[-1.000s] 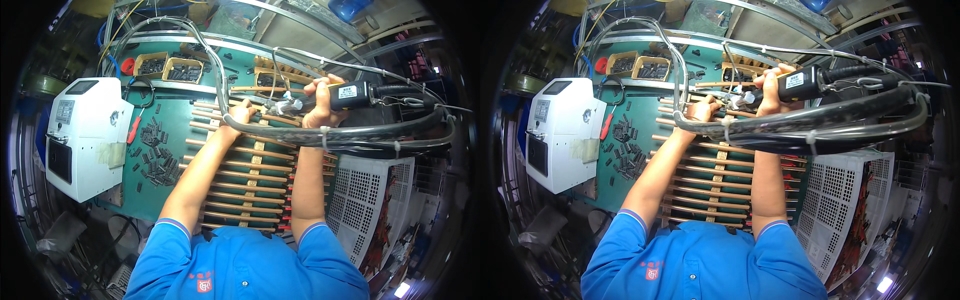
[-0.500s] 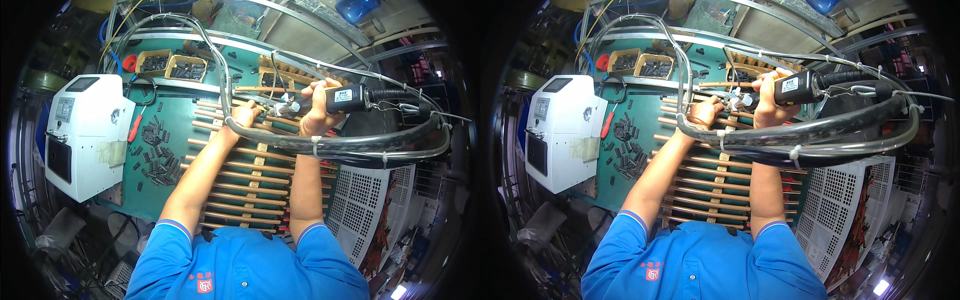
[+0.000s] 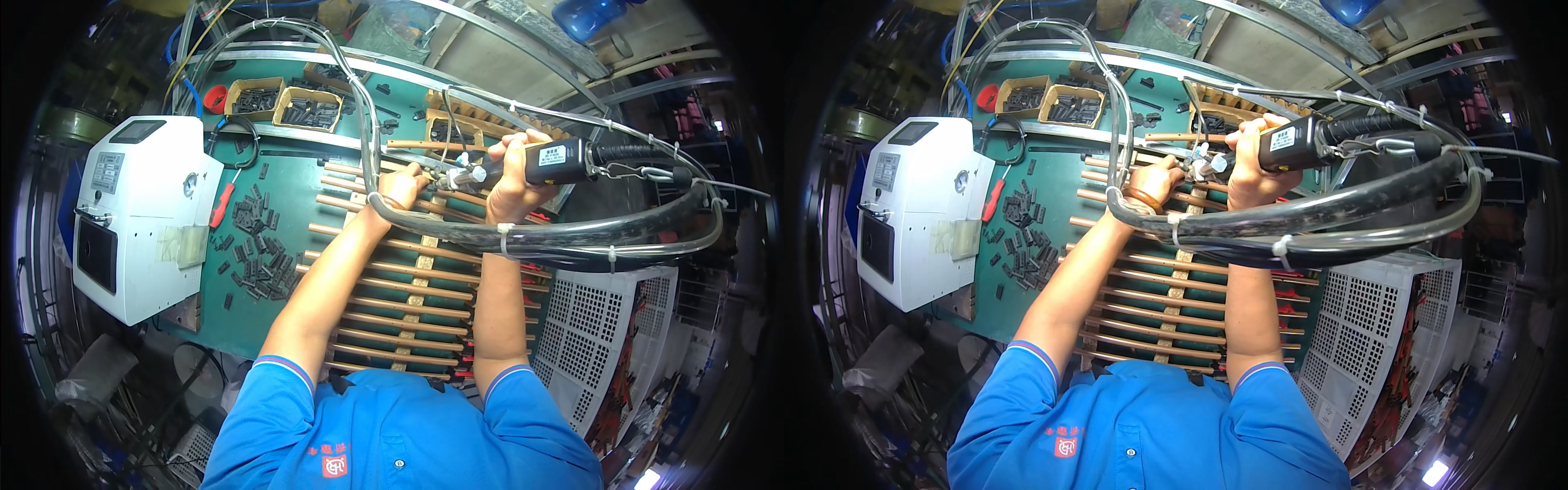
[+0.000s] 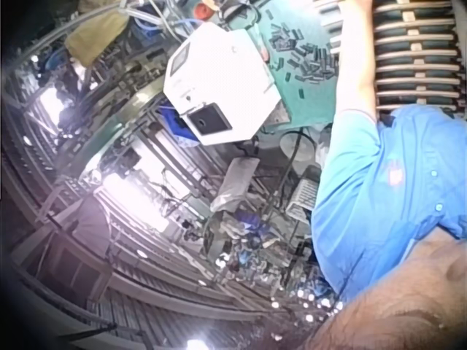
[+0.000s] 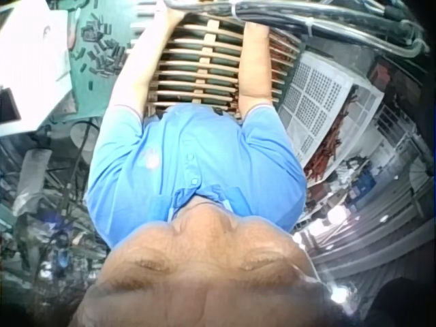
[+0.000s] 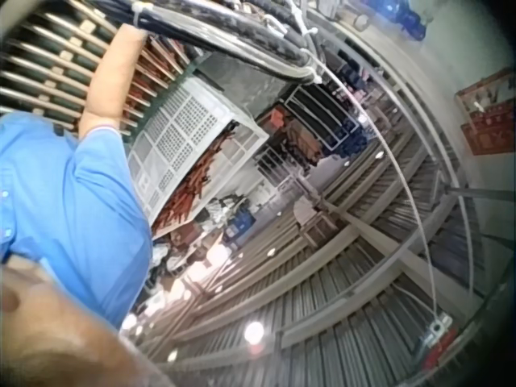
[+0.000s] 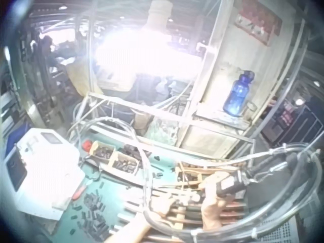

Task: The person uses a handheld tool to attach small black plastic pieces to the ends of bamboo sticks arranged on a green workbench. They then place the assembled sticks into a white basket and later retrieve more sticks to continue the process.

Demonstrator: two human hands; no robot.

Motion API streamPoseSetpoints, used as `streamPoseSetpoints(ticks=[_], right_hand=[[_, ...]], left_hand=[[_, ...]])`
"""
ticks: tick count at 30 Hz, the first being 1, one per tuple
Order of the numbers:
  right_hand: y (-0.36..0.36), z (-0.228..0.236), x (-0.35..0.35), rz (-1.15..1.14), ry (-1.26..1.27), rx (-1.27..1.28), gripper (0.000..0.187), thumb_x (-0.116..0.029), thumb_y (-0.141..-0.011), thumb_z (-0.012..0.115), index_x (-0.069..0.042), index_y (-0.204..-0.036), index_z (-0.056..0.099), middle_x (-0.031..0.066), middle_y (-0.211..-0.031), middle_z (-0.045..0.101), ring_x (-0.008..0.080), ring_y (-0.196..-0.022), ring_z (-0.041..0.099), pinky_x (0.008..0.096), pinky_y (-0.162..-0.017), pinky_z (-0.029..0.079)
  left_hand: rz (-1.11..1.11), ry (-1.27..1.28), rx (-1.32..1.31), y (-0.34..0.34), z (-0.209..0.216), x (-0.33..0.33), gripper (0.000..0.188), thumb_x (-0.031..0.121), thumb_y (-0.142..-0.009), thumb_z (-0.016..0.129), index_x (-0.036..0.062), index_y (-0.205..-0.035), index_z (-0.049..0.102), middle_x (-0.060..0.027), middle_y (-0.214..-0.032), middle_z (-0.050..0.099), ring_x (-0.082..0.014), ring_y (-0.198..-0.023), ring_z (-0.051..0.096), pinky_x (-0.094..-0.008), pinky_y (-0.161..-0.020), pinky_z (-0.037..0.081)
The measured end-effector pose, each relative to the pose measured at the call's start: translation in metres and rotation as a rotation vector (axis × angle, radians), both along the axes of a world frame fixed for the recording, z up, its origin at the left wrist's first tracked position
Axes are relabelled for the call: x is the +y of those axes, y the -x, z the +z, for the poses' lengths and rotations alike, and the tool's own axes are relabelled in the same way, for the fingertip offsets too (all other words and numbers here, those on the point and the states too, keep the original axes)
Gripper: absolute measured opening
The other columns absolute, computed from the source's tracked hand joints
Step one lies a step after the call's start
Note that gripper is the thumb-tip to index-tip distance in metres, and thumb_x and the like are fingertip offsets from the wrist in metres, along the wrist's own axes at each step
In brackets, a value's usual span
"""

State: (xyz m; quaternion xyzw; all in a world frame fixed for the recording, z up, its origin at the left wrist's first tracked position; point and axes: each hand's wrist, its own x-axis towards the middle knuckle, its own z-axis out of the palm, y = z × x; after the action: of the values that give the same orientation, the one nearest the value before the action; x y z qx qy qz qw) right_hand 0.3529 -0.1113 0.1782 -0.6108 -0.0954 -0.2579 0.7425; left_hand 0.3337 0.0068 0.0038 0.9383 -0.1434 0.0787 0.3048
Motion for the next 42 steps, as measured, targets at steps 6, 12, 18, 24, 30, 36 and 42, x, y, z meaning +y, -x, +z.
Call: streamPoseSetpoints(ticks=[6,12,18,24,30,36,42], right_hand=[[-0.002,-0.004,0.004,0.028,0.064,-0.027,0.025,0.006,-0.077,0.061,0.002,-0.099,0.051,0.0093,-0.080,0.057,0.0146,-0.065,0.059,0.0275,-0.064,0.052],[-0.001,-0.004,0.009,0.024,0.076,-0.047,0.017,0.004,-0.080,0.059,0.002,-0.095,0.052,0.0099,-0.078,0.058,0.0149,-0.061,0.059,0.0272,-0.061,0.050],[-0.003,-0.010,0.012,0.057,0.079,-0.082,0.018,0.006,-0.079,0.059,0.001,-0.094,0.051,0.0096,-0.078,0.057,0.0150,-0.062,0.059,0.0280,-0.060,0.051],[-0.005,-0.016,0.008,0.095,0.056,-0.072,0.031,0.009,-0.073,0.063,0.000,-0.100,0.050,0.0085,-0.080,0.056,0.0144,-0.064,0.057,0.0272,-0.062,0.053],[-0.007,-0.002,0.015,0.083,0.032,0.011,0.017,0.003,-0.082,0.059,0.001,-0.098,0.052,0.0111,-0.078,0.059,0.0168,-0.060,0.060,0.0286,-0.060,0.051],[-0.019,-0.017,0.006,0.086,0.036,-0.064,0.020,0.004,-0.082,0.059,0.001,-0.100,0.051,0.0100,-0.077,0.058,0.0162,-0.061,0.059,0.0293,-0.060,0.052],[-0.014,-0.022,0.012,0.113,0.004,-0.093,0.020,0.010,-0.080,0.057,0.001,-0.096,0.052,0.0099,-0.078,0.057,0.0147,-0.062,0.056,0.0279,-0.056,0.052]], left_hand=[[0.007,0.006,0.013,-0.002,-0.010,-0.001,0.009,0.019,-0.081,0.060,0.0129,-0.085,0.066,-0.0071,-0.091,0.055,-0.0280,-0.073,0.064,-0.0416,-0.058,0.050],[0.039,0.084,0.071,-0.002,0.001,0.000,0.014,0.023,-0.084,0.058,0.0109,-0.090,0.061,-0.0116,-0.082,0.061,-0.0317,-0.071,0.064,-0.0449,-0.059,0.050],[0.133,0.130,0.258,-0.002,0.011,-0.004,0.013,0.021,-0.087,0.052,0.0100,-0.090,0.058,-0.0132,-0.081,0.061,-0.0336,-0.076,0.064,-0.0450,-0.065,0.049],[0.151,0.184,0.303,-0.003,0.006,-0.004,0.017,0.026,-0.089,0.051,0.0103,-0.091,0.056,-0.0151,-0.077,0.063,-0.0358,-0.076,0.063,-0.0465,-0.066,0.048],[0.007,0.038,0.075,-0.002,-0.007,0.000,0.016,0.023,-0.085,0.053,0.0093,-0.093,0.058,-0.0136,-0.085,0.060,-0.0334,-0.076,0.064,-0.0440,-0.064,0.050],[-0.023,-0.027,0.065,-0.003,-0.004,0.000,0.022,0.026,-0.086,0.052,0.0101,-0.099,0.060,-0.0124,-0.085,0.059,-0.0311,-0.078,0.064,-0.0425,-0.065,0.050],[0.101,0.024,0.246,-0.003,0.003,-0.005,0.020,0.021,-0.086,0.052,0.0088,-0.100,0.061,-0.0130,-0.090,0.059,-0.0317,-0.079,0.065,-0.0465,-0.066,0.050]])
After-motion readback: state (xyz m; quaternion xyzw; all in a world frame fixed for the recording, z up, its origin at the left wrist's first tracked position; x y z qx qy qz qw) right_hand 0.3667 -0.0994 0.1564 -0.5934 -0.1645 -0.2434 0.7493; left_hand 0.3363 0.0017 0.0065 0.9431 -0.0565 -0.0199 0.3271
